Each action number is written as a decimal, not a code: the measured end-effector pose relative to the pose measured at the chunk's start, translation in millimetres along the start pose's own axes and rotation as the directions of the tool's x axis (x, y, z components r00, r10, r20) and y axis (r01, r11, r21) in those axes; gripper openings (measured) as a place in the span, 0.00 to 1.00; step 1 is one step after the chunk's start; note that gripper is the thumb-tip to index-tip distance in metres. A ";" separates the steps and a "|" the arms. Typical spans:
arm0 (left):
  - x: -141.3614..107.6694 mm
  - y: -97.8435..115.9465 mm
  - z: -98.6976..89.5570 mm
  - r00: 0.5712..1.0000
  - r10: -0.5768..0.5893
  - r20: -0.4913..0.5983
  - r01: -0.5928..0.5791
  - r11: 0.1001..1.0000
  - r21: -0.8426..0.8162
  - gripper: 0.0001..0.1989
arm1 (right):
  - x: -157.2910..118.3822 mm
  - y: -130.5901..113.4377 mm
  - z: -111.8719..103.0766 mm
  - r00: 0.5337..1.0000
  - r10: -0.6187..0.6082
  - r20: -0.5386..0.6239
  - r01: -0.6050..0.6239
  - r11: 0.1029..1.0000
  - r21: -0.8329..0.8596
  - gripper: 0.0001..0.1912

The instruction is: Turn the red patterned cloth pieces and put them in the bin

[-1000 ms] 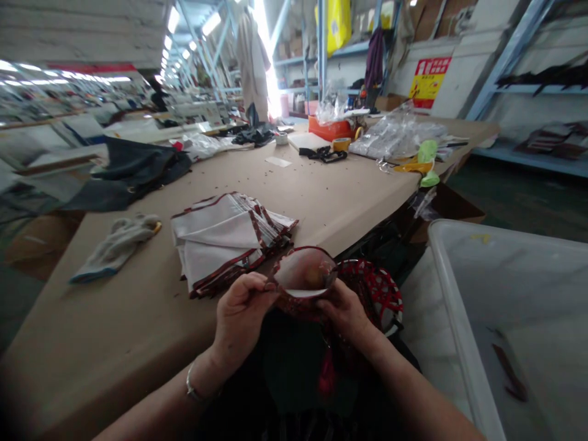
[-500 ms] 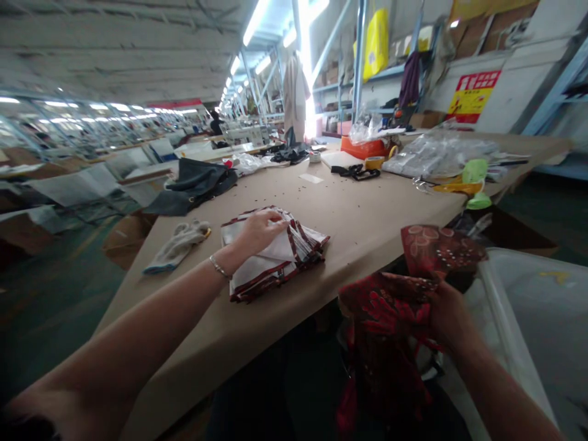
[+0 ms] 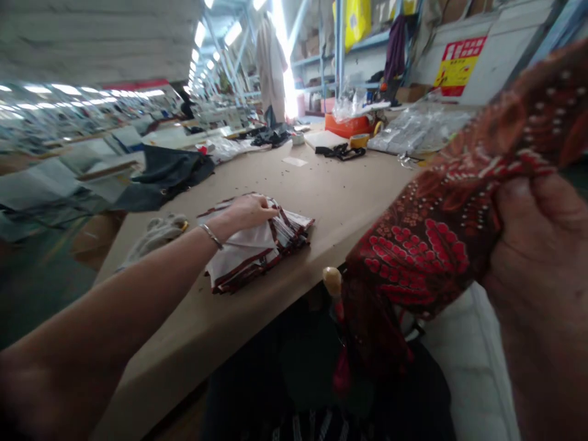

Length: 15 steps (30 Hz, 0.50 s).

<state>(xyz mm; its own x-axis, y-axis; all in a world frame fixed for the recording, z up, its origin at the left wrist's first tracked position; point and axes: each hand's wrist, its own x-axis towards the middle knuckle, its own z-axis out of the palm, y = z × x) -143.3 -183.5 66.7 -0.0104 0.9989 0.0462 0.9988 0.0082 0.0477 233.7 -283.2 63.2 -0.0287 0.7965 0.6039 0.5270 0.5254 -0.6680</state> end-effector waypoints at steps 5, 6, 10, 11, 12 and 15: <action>8.5 9.6 3.6 0.997 -0.076 0.026 0.075 0.996 0.057 0.13 | -2.9 30.7 5.6 0.816 0.400 0.417 -0.498 0.853 0.155 0.12; 9.3 10.3 3.6 0.996 -0.079 0.036 0.077 0.996 0.050 0.10 | -12.2 44.7 15.3 0.761 0.429 0.486 -0.576 0.792 0.203 0.14; 6.3 4.8 2.6 0.994 -0.106 0.021 0.107 0.993 -0.047 0.06 | -69.7 111.9 66.2 0.687 0.586 0.431 -0.704 0.684 0.191 0.18; 4.0 1.8 2.3 0.994 -0.105 0.012 0.106 0.991 -0.077 0.06 | -85.1 128.3 78.0 0.689 0.630 0.358 -0.692 0.719 0.066 0.17; 0.9 -1.6 1.7 0.995 -0.096 0.005 0.096 0.989 -0.109 0.06 | -99.3 143.3 88.1 0.696 0.648 0.309 -0.681 0.733 -0.004 0.14; -12.5 -11.2 -1.9 1.000 -0.031 -0.005 0.030 0.981 -0.191 0.08 | -127.3 175.1 107.7 0.741 0.646 0.185 -0.638 0.763 -0.108 0.08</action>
<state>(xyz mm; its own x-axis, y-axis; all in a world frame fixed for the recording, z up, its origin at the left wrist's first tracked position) -154.5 -196.1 67.4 -0.0418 0.9979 0.0495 0.9706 0.0288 0.2390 238.1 -260.4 -177.4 0.1622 0.9847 -0.0643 0.5116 -0.1396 -0.8478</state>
